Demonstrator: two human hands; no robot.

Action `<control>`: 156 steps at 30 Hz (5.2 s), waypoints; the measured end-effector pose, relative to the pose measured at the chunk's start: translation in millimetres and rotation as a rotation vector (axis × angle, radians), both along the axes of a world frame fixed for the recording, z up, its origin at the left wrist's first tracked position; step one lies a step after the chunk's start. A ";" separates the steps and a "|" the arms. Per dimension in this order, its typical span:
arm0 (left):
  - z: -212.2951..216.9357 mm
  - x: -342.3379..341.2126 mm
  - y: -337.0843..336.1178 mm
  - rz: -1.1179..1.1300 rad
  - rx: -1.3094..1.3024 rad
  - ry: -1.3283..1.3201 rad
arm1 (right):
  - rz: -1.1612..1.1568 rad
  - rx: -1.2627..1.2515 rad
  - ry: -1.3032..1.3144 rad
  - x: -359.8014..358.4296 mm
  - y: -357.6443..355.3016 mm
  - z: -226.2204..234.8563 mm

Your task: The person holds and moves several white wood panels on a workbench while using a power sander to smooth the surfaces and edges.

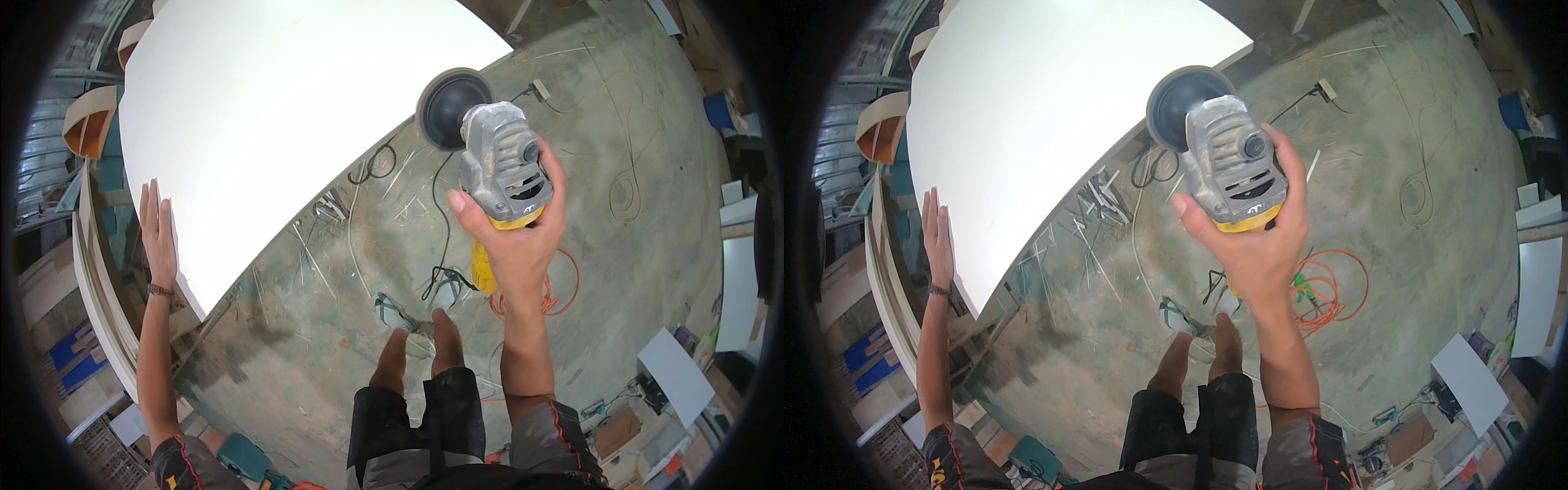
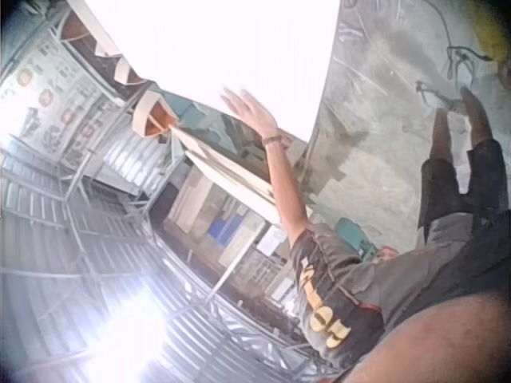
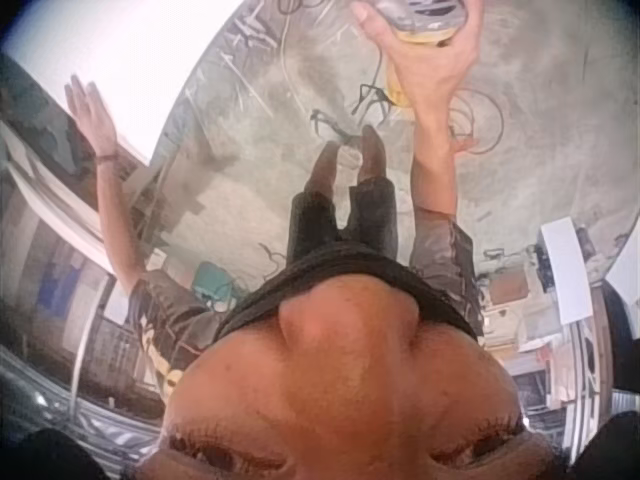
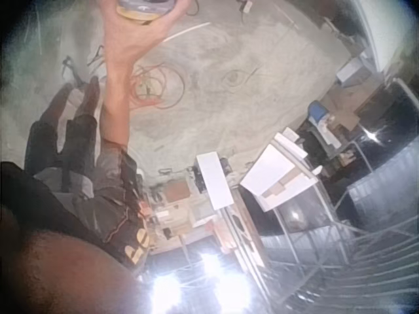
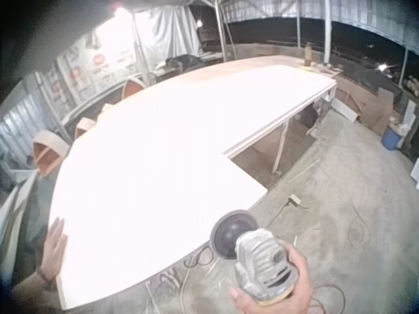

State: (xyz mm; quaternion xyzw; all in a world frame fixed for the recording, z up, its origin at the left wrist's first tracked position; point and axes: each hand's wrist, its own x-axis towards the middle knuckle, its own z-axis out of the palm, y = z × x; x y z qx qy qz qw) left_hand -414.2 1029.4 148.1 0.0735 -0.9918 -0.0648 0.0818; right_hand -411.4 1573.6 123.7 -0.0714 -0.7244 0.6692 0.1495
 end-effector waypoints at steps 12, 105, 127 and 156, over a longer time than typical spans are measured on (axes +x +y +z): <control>6.7 -0.4 5.3 -0.013 -0.019 -0.017 | -0.050 -0.080 0.008 -31.1 40.6 -3.9; 103.5 165.2 -147.5 0.531 -0.018 0.226 | -0.409 0.017 -0.131 231.7 -69.1 282.3; 340.8 308.8 108.2 -0.747 1.526 1.014 | -0.006 0.051 -0.324 213.3 -165.8 201.3; 6.3 73.1 -271.4 -0.303 0.080 0.178 | 0.376 0.345 0.258 314.4 -529.8 7.4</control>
